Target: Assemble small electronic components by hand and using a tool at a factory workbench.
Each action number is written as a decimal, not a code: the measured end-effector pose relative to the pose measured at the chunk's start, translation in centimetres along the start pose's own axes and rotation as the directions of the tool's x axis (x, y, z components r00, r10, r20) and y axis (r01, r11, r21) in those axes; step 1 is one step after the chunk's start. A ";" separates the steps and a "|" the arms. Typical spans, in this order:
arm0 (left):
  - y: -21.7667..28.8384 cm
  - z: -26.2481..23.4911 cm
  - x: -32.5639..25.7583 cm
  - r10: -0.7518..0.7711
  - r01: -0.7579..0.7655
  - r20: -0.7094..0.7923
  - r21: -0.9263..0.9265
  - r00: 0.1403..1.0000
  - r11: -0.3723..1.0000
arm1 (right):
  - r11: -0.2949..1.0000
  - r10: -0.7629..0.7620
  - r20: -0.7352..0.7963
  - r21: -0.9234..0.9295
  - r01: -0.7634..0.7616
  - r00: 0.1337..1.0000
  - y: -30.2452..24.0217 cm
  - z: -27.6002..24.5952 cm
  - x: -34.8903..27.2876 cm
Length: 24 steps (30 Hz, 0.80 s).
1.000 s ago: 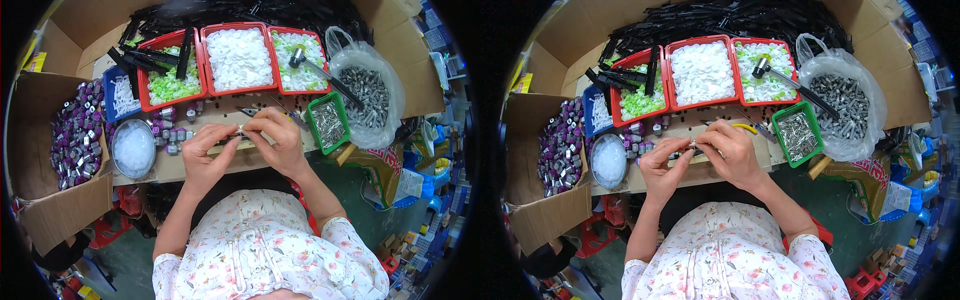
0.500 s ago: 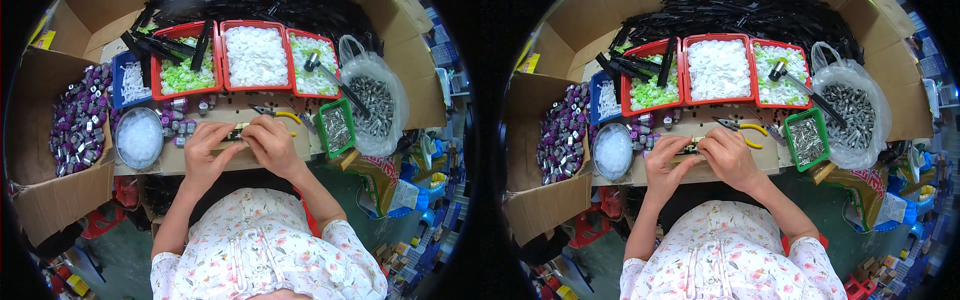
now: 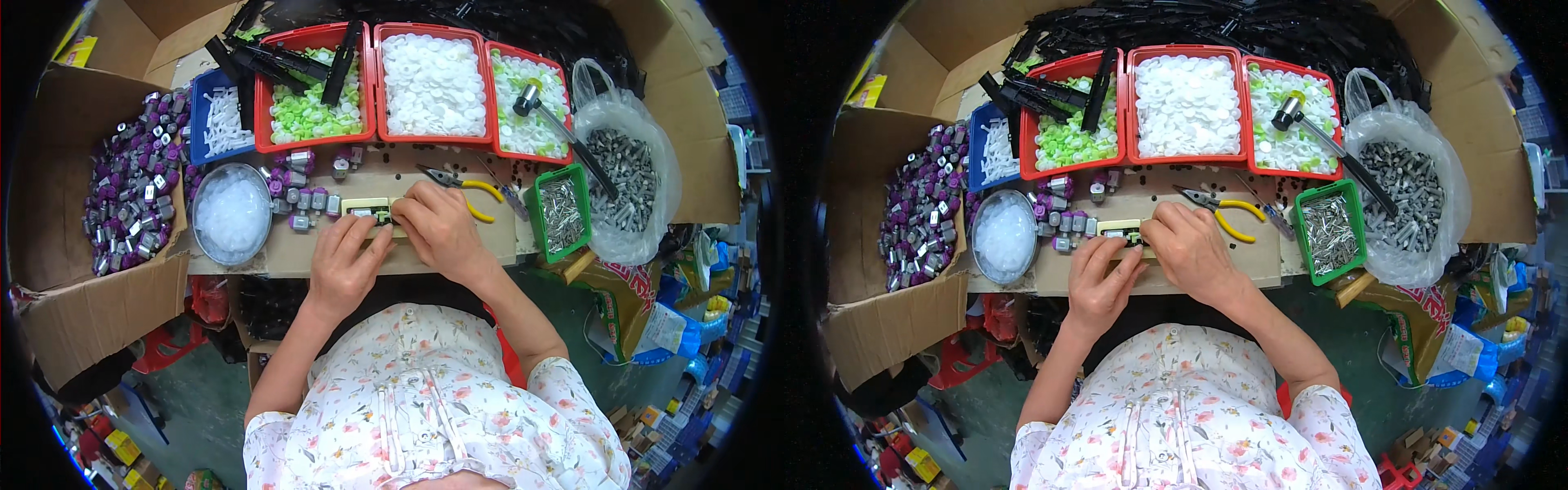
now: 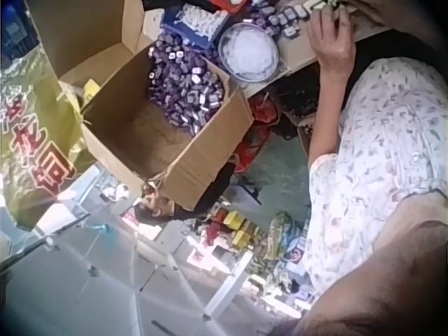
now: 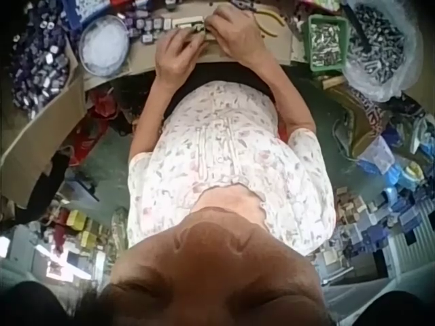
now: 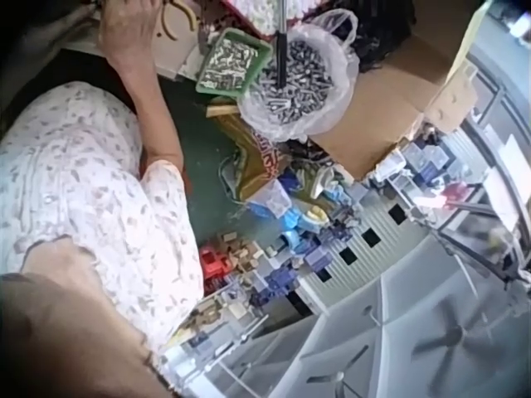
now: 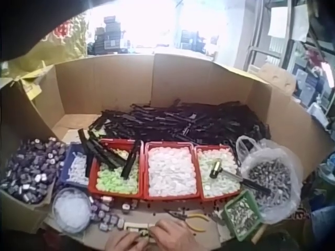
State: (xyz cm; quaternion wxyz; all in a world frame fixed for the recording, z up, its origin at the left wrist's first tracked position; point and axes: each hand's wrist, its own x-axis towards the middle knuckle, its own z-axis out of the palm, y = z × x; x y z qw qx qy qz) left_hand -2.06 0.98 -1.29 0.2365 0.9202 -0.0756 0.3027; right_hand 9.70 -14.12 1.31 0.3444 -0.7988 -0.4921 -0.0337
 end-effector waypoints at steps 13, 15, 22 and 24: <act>-0.4 0.2 0.0 0.055 -0.060 0.058 0.091 0.997 0.994 | 0.984 -0.021 0.046 -0.178 0.029 0.999 -1.4 -0.2 0.2; -0.6 0.2 0.0 0.083 -0.091 0.077 0.098 0.994 0.991 | 0.983 -0.027 0.055 -0.182 0.036 0.998 -1.4 -0.2 0.2; -0.7 0.4 -0.2 0.101 -0.103 0.026 0.078 0.995 0.992 | 0.990 -0.049 0.091 -0.125 0.061 0.995 -0.8 -0.5 0.3; -0.6 0.5 -0.1 0.105 -0.107 0.029 0.099 0.994 0.989 | 0.992 -0.032 0.089 -0.115 0.042 0.996 -0.9 -0.5 0.2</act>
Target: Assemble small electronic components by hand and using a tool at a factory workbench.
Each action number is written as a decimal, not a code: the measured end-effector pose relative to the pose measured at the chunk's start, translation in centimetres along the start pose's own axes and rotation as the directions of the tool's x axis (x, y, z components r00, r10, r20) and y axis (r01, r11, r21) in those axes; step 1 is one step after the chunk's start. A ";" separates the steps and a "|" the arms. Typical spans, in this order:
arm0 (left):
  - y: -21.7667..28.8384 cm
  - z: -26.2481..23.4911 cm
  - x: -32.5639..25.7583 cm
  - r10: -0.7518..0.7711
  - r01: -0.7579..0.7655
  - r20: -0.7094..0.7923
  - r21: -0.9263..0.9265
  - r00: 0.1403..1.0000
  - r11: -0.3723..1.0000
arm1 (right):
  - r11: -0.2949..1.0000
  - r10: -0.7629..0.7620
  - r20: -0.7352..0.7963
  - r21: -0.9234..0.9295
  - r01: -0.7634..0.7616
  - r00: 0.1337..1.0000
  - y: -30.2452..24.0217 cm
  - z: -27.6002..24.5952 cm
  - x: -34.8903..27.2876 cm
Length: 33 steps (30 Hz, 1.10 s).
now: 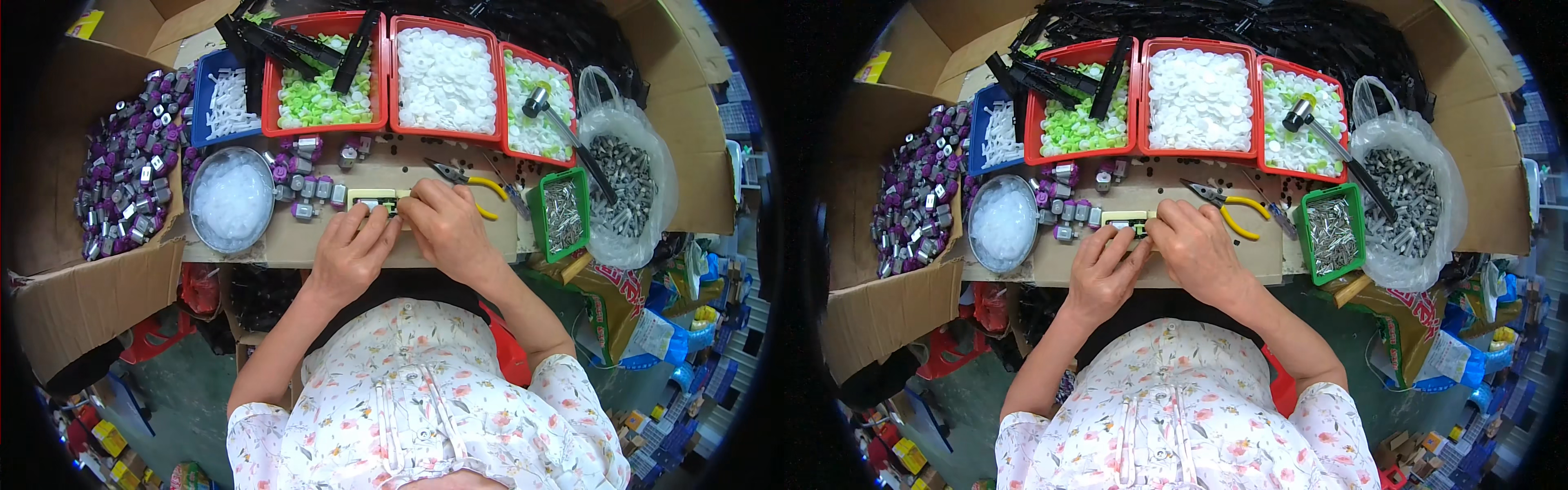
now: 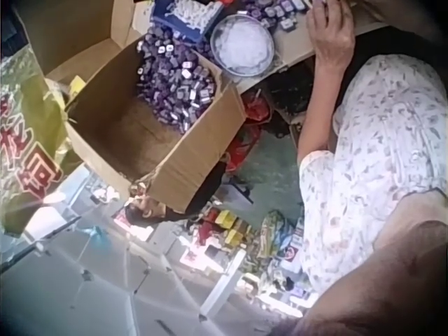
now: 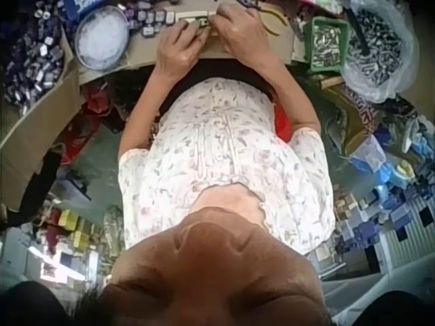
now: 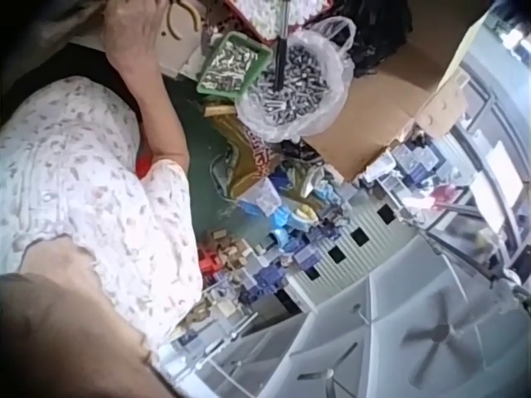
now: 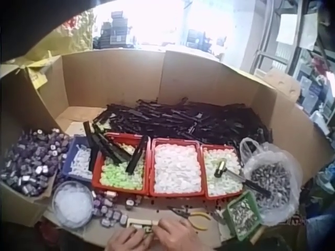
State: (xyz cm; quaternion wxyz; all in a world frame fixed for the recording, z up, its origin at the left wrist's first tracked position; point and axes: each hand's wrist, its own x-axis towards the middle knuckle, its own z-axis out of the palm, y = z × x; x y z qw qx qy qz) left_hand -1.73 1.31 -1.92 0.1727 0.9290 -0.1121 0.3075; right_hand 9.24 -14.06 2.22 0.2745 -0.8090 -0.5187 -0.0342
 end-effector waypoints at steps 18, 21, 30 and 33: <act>0.0 -0.1 0.2 -0.013 0.013 -0.004 -0.023 1.000 1.000 | 0.994 -0.002 0.042 0.111 -0.002 0.999 0.8 -0.6 0.2; -0.2 -0.2 0.2 -0.009 0.009 -0.002 -0.035 1.000 0.999 | 0.992 -0.039 0.118 0.128 0.024 0.992 1.4 -1.2 0.8; -0.2 0.0 0.3 -0.015 0.014 -0.023 -0.060 1.000 0.998 | 0.971 0.055 0.100 0.228 -0.077 0.993 1.6 -1.4 0.2; -0.3 0.0 0.4 -0.019 0.017 -0.025 -0.074 1.000 0.997 | 0.991 -0.018 0.067 0.132 0.009 0.998 1.3 -1.3 -0.2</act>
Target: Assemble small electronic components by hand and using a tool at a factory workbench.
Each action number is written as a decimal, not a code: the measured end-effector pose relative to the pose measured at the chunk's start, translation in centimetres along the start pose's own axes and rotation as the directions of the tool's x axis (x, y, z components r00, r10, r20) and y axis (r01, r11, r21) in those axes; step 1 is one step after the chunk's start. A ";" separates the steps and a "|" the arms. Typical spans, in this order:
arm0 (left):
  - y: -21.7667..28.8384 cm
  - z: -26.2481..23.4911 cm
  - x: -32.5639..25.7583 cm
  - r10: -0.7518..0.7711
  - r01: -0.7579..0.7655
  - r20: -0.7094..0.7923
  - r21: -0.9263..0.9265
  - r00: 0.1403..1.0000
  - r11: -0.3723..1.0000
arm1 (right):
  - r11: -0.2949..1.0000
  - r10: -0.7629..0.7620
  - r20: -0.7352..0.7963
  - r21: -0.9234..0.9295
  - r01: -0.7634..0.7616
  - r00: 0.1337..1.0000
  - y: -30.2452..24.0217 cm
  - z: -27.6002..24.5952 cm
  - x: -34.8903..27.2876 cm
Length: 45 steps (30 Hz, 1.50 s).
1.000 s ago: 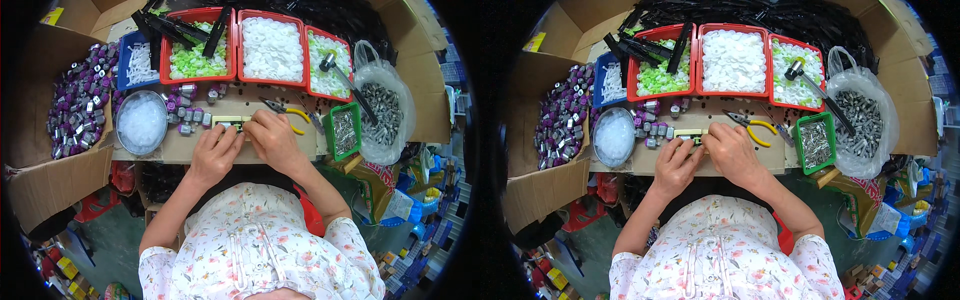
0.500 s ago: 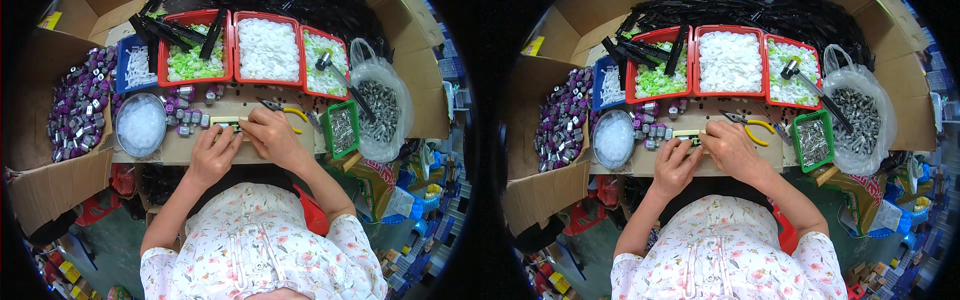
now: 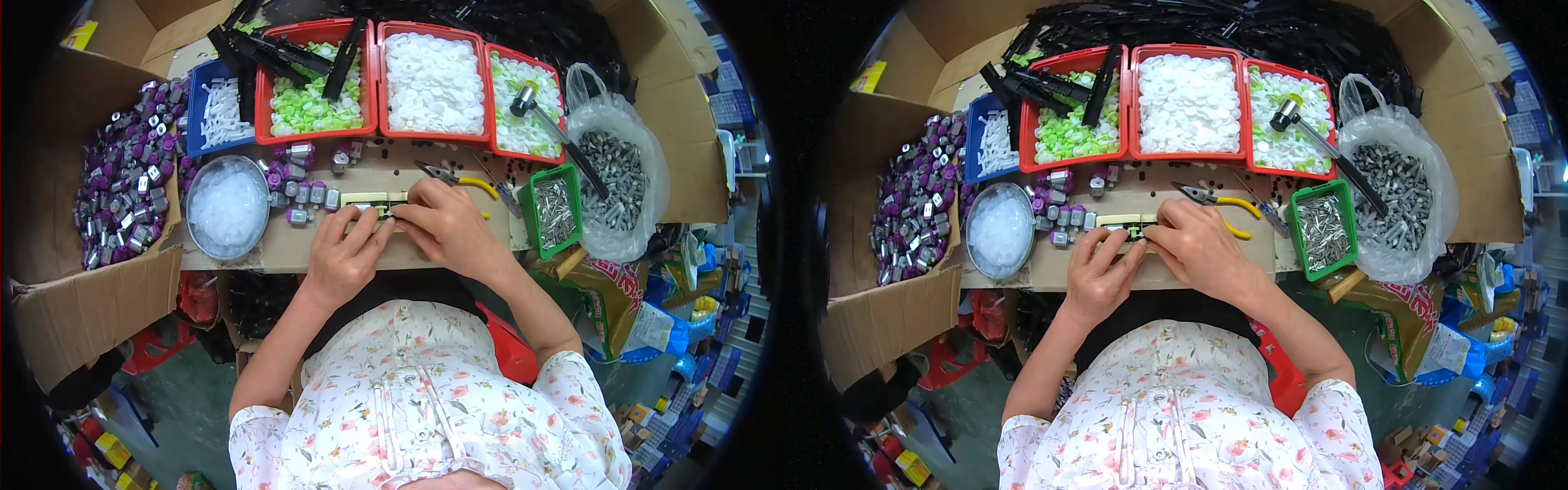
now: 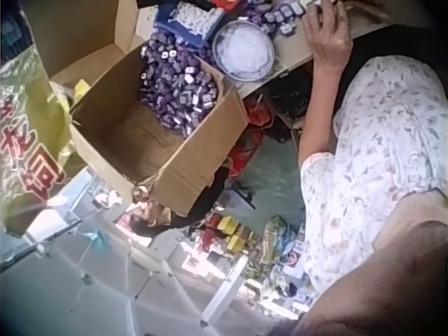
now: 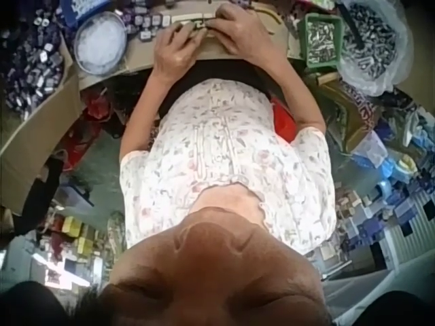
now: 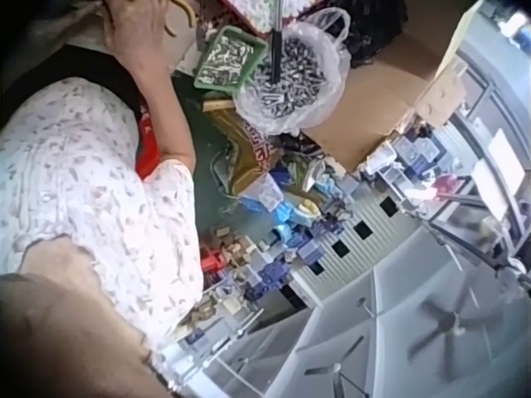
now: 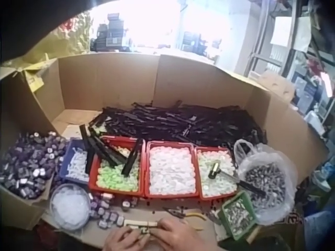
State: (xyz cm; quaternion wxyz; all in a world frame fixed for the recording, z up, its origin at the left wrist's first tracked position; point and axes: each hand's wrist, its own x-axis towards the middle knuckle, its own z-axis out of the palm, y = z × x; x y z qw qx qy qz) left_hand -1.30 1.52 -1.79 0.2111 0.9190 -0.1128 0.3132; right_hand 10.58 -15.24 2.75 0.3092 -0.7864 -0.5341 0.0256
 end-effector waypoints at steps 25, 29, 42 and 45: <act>1.5 8.0 17.3 0.079 -0.053 0.084 -0.277 0.993 0.959 | 0.719 0.491 -0.390 -0.324 -0.615 0.779 7.1 -9.5 -11.1; 2.0 10.8 19.3 0.096 -0.062 0.197 -0.174 0.976 0.983 | 0.745 0.504 -0.383 -0.261 -0.614 0.774 7.6 -9.6 -11.1; 2.0 11.5 20.4 0.083 -0.010 0.263 -0.265 0.961 0.964 | 0.779 0.472 -0.426 -0.208 -0.591 0.772 8.1 -9.2 -11.0; 1.5 11.1 20.2 0.063 0.013 0.232 -0.311 0.971 0.950 | 0.783 0.479 -0.450 -0.168 -0.598 0.754 7.9 -9.0 -10.7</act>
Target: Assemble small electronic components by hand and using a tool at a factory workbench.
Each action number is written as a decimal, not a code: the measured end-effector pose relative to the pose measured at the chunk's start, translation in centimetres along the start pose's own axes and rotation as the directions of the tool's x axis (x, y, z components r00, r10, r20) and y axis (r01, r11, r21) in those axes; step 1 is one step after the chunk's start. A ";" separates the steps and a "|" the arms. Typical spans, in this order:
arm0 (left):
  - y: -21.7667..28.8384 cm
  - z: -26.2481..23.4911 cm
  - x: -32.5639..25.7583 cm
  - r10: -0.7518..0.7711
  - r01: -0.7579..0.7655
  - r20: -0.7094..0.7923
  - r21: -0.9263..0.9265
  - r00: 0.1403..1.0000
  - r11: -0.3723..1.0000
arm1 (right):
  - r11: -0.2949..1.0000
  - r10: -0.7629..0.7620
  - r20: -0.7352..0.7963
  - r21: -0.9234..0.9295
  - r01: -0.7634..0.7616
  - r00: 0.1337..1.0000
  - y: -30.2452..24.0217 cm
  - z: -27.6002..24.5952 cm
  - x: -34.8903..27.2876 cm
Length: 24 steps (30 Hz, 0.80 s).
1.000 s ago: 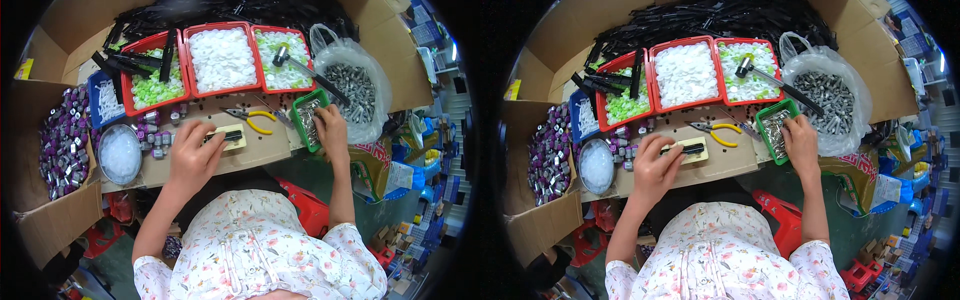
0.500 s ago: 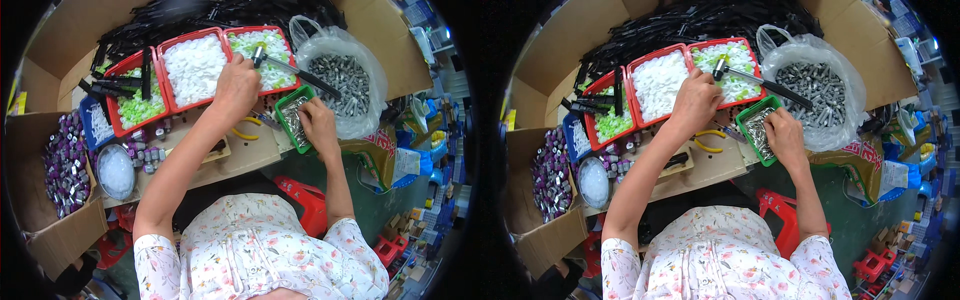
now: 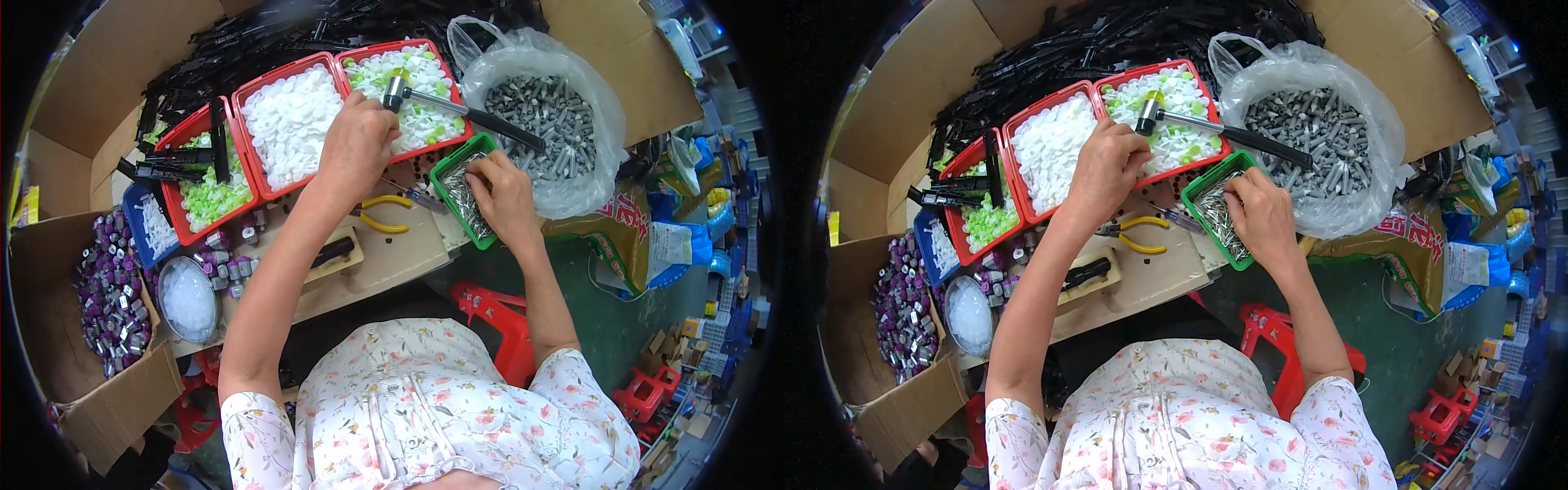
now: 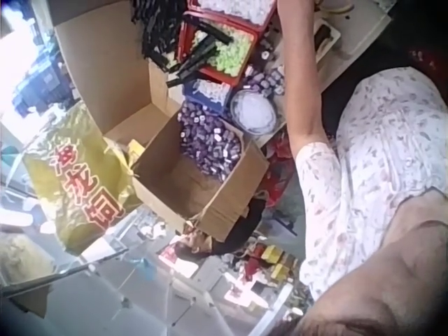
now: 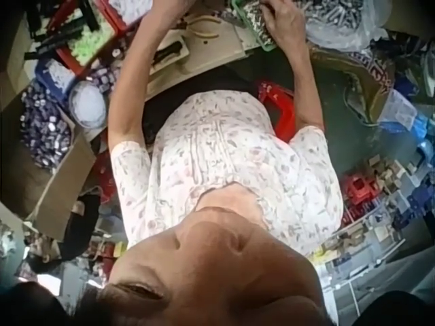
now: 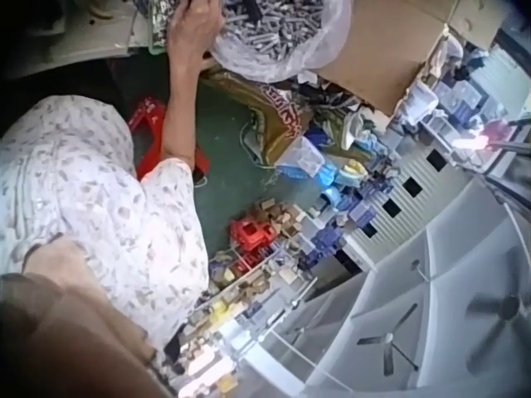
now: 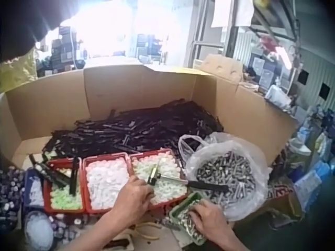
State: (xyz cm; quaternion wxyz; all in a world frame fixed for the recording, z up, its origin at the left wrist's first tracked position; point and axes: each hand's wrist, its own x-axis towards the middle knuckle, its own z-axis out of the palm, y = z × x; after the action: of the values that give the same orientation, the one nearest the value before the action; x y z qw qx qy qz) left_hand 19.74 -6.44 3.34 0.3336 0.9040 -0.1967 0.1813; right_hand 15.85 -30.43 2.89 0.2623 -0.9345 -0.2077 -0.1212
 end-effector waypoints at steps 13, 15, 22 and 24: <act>2.5 -5.0 -6.3 -0.520 0.515 0.375 -0.844 0.767 0.151 | 0.982 0.118 -0.023 0.148 -0.113 0.993 -1.6 -1.2 0.1; 2.7 -5.1 -7.9 -0.524 0.499 0.394 -0.864 0.755 0.069 | 0.969 0.073 -0.027 0.239 -0.065 0.997 -3.3 -1.5 0.1; 4.4 -5.2 -10.8 -0.544 0.456 0.522 -0.850 0.657 -0.265 | 0.656 0.083 0.111 0.743 -0.138 0.990 -9.7 1.2 -0.1; 4.4 -5.0 -11.7 -0.553 0.439 0.517 -0.854 0.654 -0.279 | 0.608 -0.120 -0.071 0.783 0.130 0.990 -10.2 2.2 0.3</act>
State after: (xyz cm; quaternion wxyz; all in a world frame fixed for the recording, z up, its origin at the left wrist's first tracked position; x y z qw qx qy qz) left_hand 6.66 -3.46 3.90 0.9015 0.3873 0.1462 -0.1266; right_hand 11.78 -21.20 5.67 0.6365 -0.7081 -0.3029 -0.0416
